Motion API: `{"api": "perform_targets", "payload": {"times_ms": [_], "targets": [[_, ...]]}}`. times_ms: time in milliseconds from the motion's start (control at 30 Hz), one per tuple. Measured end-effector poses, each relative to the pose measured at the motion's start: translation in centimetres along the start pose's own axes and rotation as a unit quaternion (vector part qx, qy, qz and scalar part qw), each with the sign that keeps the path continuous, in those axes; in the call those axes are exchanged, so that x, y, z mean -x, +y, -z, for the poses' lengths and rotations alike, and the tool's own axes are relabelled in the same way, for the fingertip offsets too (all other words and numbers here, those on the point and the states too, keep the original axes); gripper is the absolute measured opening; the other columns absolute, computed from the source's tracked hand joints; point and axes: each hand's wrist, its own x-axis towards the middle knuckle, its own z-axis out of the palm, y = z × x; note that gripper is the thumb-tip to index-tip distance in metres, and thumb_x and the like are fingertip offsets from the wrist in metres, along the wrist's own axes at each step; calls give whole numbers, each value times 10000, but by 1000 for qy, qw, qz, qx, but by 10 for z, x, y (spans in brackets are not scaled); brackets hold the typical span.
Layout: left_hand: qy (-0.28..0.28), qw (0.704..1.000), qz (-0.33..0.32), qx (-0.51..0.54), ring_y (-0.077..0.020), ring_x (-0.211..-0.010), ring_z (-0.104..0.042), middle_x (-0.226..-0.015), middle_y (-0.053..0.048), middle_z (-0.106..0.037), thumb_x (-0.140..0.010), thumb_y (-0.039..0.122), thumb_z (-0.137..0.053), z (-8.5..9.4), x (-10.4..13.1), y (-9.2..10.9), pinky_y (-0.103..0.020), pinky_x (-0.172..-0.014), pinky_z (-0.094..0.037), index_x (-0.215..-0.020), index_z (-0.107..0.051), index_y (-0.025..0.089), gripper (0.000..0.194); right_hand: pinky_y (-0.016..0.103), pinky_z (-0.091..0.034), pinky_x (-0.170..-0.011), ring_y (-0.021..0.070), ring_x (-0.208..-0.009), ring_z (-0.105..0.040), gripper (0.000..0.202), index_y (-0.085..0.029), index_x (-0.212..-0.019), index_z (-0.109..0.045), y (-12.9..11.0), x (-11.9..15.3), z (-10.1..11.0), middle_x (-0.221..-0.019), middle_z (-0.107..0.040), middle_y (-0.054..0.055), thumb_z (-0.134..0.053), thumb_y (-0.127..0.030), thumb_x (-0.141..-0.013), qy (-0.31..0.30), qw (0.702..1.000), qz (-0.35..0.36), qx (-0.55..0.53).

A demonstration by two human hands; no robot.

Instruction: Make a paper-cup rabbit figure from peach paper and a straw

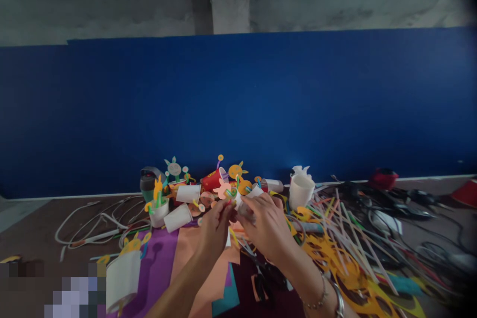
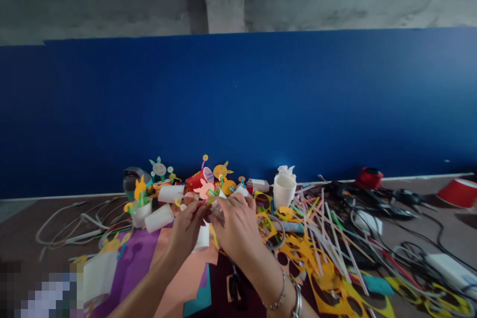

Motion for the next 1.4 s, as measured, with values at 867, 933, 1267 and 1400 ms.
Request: {"api": "perform_targets", "payload": {"times_ms": [867, 933, 1267, 1400], "targets": [[-169, 985, 24, -17, -198, -839, -630, -983, -76, -676, -790, 263, -587, 19, -1, 3, -296, -720, -480, -1095, -569, 200, 312, 232, -437, -557, 139, -599, -571, 146, -137, -744, -702, 31, -13, -16, -649, -666, 19, -610, -249, -756, -93, 930, -133, -331], [-104, 983, -66, -138, -242, -1013, -586, -1113, -91, -640, -784, 201, -595, 18, 1, 3, -364, -859, -447, -1149, -542, 218, 370, 223, -404, -511, 122, -543, -524, 168, -131, -723, -702, 37, -15, -20, -594, -629, 6, -621, -277, -739, -79, 924, -151, -343], [16, 845, -322, -427, -257, -1082, -543, -1116, -74, -667, -884, 124, -464, 9, 13, -13, -419, -960, -311, -1242, -526, 219, 376, 237, -339, -500, 96, -496, -441, 278, -133, -586, -613, 34, -17, -18, -514, -523, -20, -645, -389, -688, -100, 859, -248, -436], [2, 854, -301, -425, -248, -983, -588, -1055, -73, -693, -895, 146, -462, 13, 8, -17, -410, -889, -359, -1182, -576, 210, 315, 228, -311, -468, 94, -490, -425, 294, -136, -636, -624, 37, -17, -18, -518, -492, -25, -590, -399, -763, -80, 899, -208, -378]]}}
